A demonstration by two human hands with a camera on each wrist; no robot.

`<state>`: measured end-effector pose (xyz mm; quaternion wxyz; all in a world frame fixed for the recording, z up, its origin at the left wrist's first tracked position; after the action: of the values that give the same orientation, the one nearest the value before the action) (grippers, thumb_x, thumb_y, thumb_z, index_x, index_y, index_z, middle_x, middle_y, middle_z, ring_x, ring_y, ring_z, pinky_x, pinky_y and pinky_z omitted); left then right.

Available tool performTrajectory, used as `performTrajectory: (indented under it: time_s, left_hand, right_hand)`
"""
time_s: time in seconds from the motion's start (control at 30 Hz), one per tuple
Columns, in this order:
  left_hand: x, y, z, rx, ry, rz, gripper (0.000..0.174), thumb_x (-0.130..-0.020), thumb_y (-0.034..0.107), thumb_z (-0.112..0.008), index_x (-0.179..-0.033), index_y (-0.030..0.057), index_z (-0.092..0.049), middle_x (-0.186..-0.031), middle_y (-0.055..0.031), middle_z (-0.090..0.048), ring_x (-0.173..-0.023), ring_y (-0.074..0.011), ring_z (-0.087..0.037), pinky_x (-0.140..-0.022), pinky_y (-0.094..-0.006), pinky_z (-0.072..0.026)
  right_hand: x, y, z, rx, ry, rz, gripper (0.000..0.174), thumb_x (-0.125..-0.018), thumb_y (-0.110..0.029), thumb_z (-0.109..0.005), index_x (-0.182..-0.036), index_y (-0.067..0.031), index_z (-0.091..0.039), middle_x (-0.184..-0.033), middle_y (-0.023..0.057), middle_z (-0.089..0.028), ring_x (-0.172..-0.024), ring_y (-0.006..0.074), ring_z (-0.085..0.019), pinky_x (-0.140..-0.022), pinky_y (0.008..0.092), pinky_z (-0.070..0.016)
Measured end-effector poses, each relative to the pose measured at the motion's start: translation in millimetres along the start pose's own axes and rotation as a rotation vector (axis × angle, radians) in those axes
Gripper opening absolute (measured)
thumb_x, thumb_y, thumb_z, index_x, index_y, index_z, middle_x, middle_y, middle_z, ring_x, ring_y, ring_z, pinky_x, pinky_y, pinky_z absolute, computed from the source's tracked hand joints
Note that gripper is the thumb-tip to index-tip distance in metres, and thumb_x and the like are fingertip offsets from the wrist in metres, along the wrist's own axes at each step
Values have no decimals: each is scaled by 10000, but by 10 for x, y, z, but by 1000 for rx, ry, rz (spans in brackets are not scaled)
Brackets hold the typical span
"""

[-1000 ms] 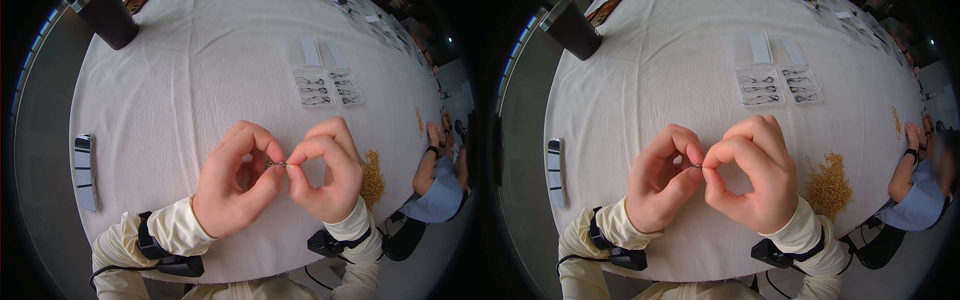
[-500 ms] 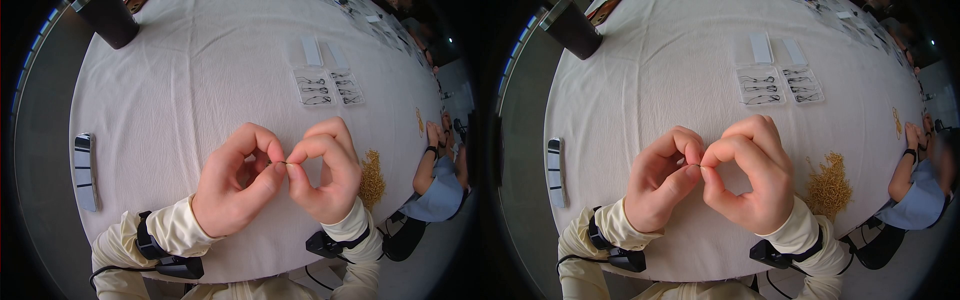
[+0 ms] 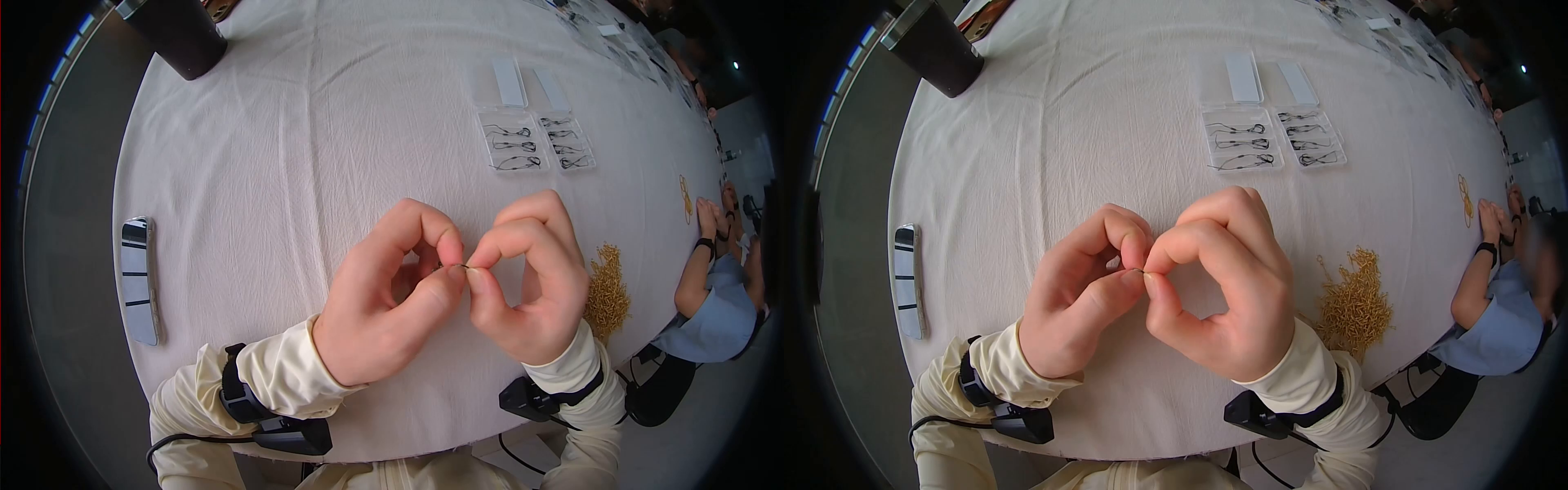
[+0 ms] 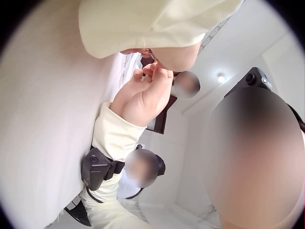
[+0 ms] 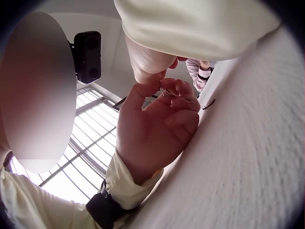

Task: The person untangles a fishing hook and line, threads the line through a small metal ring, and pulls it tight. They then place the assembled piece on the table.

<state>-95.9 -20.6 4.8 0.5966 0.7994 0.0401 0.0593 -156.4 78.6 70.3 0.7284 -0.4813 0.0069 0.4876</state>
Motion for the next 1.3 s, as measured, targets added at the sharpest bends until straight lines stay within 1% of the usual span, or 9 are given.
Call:
performTrajectory:
  time_s: [0.27,0.33,0.4,0.5,0.6,0.67,0.97,1.1,1.3]
  left_hand:
    - [-43,130,130,66,147,-42,271,-881,14,-519,-1152,16,-526,-1080,-25,-487,-852,-100,-424,-742,-233,-431]
    - [-79,220,217,-195,184,-80,313,-843,112,-493,-1138,12,-528,-1144,-53,-492,-826,-88,-428,-663,-233,-410]
    - [-110,256,251,-334,139,-185,290,-833,105,-502,-1103,9,-551,-1138,-55,-483,-818,-83,-423,-651,-225,-397]
    - [-101,313,185,-451,85,-277,267,-814,77,-536,-1071,22,-583,-1106,-57,-487,-793,-75,-421,-643,-220,-384]
    - [-107,285,133,-534,62,-237,258,-797,66,-625,-1053,41,-607,-1090,-55,-494,-749,-70,-426,-630,-215,-378]
    - [-93,338,104,-601,62,-312,290,-777,75,-707,-1052,50,-618,-1090,-52,-507,-690,-59,-419,-591,-205,-368]
    - [-69,439,72,-679,117,-450,189,-764,44,-729,-940,64,-663,-1022,-44,-522,-616,-45,-406,-521,-196,-349]
    - [-74,417,80,-658,111,-414,169,-773,35,-721,-932,65,-670,-1011,-40,-517,-630,-44,-401,-525,-200,-352]
    - [-114,261,188,-506,122,-267,80,-837,21,-664,-909,44,-635,-1001,-31,-483,-757,-72,-426,-631,-203,-383]
  right_hand:
    - [25,149,65,-94,62,-66,142,-732,28,-692,-834,-43,-624,-894,65,-550,-799,195,-555,-730,299,-461]
    - [23,243,86,-88,63,-126,118,-752,24,-687,-831,-31,-619,-875,55,-552,-780,169,-556,-725,289,-462]
    - [15,270,97,-92,63,-144,111,-758,20,-684,-830,-30,-616,-866,50,-552,-777,163,-553,-723,290,-460]
    - [13,310,99,-103,59,-170,99,-768,8,-683,-827,-29,-614,-853,43,-550,-770,154,-542,-715,289,-450]
    - [15,344,86,-116,52,-193,90,-774,-4,-684,-823,-32,-614,-843,39,-549,-763,150,-526,-702,286,-435]
    - [20,368,76,-125,48,-208,87,-776,-9,-684,-820,-33,-613,-838,37,-548,-761,148,-518,-695,284,-427]
    - [4,320,31,-137,19,-206,87,-772,-4,-686,-816,-22,-614,-850,44,-553,-767,150,-524,-711,288,-443]
    - [5,290,19,-113,0,-195,94,-764,9,-689,-819,-12,-616,-859,53,-558,-778,158,-559,-731,288,-477]
    - [3,289,34,-94,2,-190,100,-756,18,-691,-818,-13,-618,-855,55,-563,-785,159,-575,-738,287,-490]
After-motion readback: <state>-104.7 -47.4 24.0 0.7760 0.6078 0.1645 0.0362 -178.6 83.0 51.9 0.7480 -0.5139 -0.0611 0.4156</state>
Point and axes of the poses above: each hand's wrist, its own x-axis away from the middle knuckle, its own z-axis out of the back of the hand, y = z × x, the point moved 10 cm from there along -x, towards the middle knuckle
